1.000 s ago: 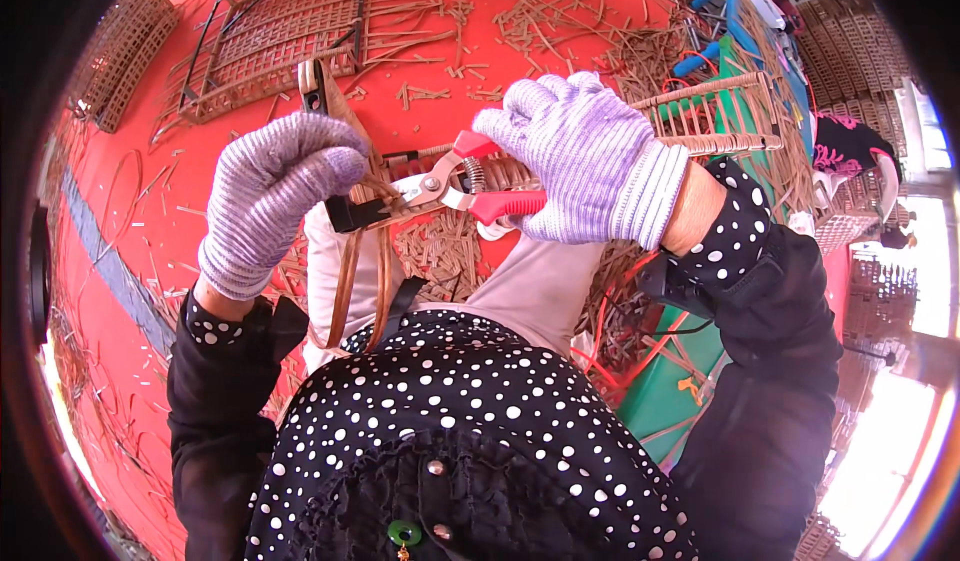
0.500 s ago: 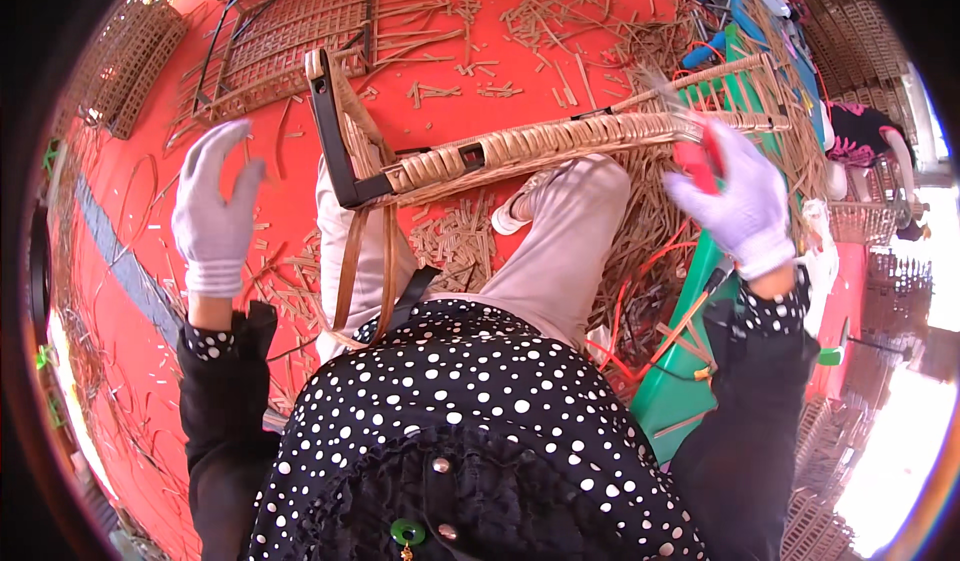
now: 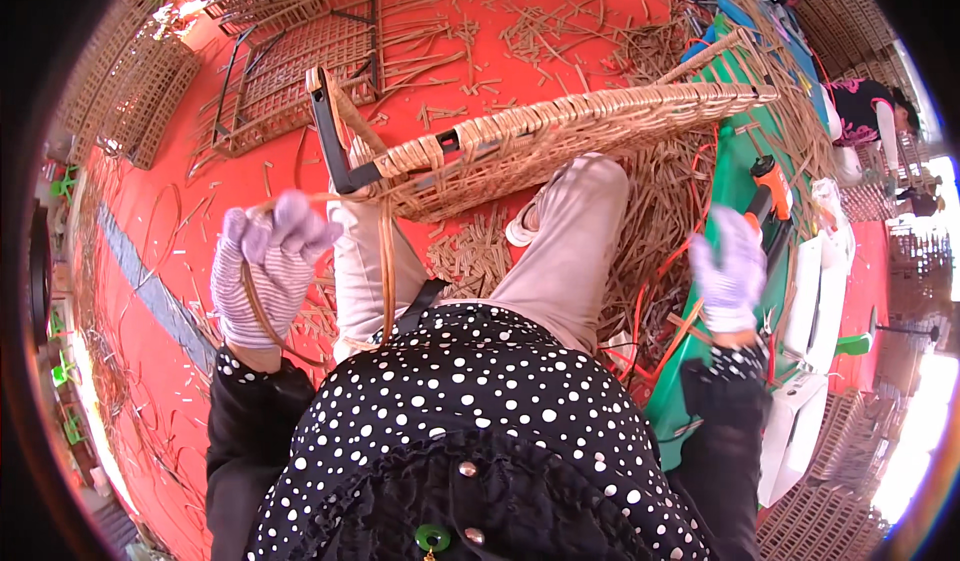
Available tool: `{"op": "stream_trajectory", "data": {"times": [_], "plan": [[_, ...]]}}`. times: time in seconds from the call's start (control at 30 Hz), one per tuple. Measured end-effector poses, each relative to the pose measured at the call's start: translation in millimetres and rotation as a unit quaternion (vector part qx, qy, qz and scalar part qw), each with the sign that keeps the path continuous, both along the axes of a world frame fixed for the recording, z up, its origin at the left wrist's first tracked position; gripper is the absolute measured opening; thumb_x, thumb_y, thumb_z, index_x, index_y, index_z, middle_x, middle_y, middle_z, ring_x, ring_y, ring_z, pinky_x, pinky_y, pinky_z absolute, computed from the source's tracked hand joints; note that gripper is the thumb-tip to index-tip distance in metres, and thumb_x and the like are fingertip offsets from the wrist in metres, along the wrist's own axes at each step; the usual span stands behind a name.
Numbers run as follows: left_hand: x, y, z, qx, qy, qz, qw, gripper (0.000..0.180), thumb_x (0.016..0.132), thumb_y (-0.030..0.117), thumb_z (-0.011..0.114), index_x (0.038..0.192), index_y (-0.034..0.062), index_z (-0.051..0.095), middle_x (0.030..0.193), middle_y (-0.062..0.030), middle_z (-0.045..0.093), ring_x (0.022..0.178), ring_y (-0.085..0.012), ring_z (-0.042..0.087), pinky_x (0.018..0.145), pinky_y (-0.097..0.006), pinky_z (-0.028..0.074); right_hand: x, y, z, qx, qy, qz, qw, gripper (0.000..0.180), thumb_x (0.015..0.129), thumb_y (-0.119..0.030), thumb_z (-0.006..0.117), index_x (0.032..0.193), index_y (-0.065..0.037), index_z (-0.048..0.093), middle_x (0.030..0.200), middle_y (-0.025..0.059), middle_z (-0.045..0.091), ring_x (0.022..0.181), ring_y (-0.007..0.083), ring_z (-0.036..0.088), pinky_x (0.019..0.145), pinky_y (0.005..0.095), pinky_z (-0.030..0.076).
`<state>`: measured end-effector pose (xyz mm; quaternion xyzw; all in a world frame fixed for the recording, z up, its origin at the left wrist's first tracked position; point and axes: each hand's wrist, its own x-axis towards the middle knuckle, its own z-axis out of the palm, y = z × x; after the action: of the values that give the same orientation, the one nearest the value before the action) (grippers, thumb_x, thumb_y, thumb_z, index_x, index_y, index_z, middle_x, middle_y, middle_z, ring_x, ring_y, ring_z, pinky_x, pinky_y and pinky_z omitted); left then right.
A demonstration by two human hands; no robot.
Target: Weaving rattan material around a furniture frame and securing it with a pneumatic nailer.
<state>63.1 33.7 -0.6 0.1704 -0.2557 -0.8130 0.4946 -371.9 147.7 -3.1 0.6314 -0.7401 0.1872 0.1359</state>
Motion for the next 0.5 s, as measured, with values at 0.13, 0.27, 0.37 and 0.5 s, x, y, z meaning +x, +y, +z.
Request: {"op": "stream_trajectory", "data": {"times": [0.13, 0.27, 0.37, 0.5], "plan": [[1.0, -14.1, 0.6, -0.115, 0.115, 0.05, 0.985, 0.036, 0.095, 0.029, 0.03, 0.096, 0.0012, 0.052, 0.127, -0.0195, 0.042, 0.121, -0.031, 0.039, 0.105, -0.048, 0.025, 125.1, -79.7, -9.9, -0.075, -0.056, 0.43, 0.898, 0.037, 0.068, -0.005, 0.062, 0.104, -0.013, 0.061, 0.109, 0.0062, 0.057, 0.099, 0.0221, 0.055, 0.084, 0.036, 0.043], [13.0, -28.9, -20.9, -0.188, 0.148, 0.088, 0.967, 0.047, 0.097, 0.03, 0.018, 0.119, 0.0008, 0.048, 0.14, -0.0181, 0.026, 0.131, -0.0297, 0.025, 0.11, -0.044, 0.015, 213.8, -125.5, -6.6, -0.131, 0.045, 0.514, 0.847, 0.031, 0.075, -0.014, 0.056, 0.107, -0.015, 0.058, 0.111, 0.008, 0.055, 0.103, 0.0214, 0.054, 0.09, 0.0396, 0.04], [10.4, -26.8, -20.5, -0.055, 0.186, 0.183, 0.964, 0.046, 0.097, 0.031, 0.02, 0.12, 0.0027, 0.048, 0.141, -0.0182, 0.023, 0.132, -0.0294, 0.023, 0.11, -0.045, 0.017, 225.6, -160.2, -20.7, -0.073, 0.058, 0.54, 0.837, 0.037, 0.076, -0.018, 0.051, 0.112, -0.014, 0.054, 0.113, 0.0075, 0.054, 0.111, 0.0216, 0.049, 0.095, 0.0418, 0.036], [14.4, -34.1, -18.2, -0.225, 0.134, 0.132, 0.956, 0.046, 0.096, 0.031, 0.021, 0.118, 0.0027, 0.05, 0.14, -0.0195, 0.024, 0.131, -0.0299, 0.025, 0.109, -0.045, 0.019, 216.1, -183.1, -7.1, 0.044, -0.154, 0.582, 0.797, 0.03, 0.081, -0.019, 0.052, 0.109, -0.009, 0.055, 0.112, 0.0119, 0.055, 0.107, 0.0234, 0.053, 0.089, 0.0389, 0.042]]}}
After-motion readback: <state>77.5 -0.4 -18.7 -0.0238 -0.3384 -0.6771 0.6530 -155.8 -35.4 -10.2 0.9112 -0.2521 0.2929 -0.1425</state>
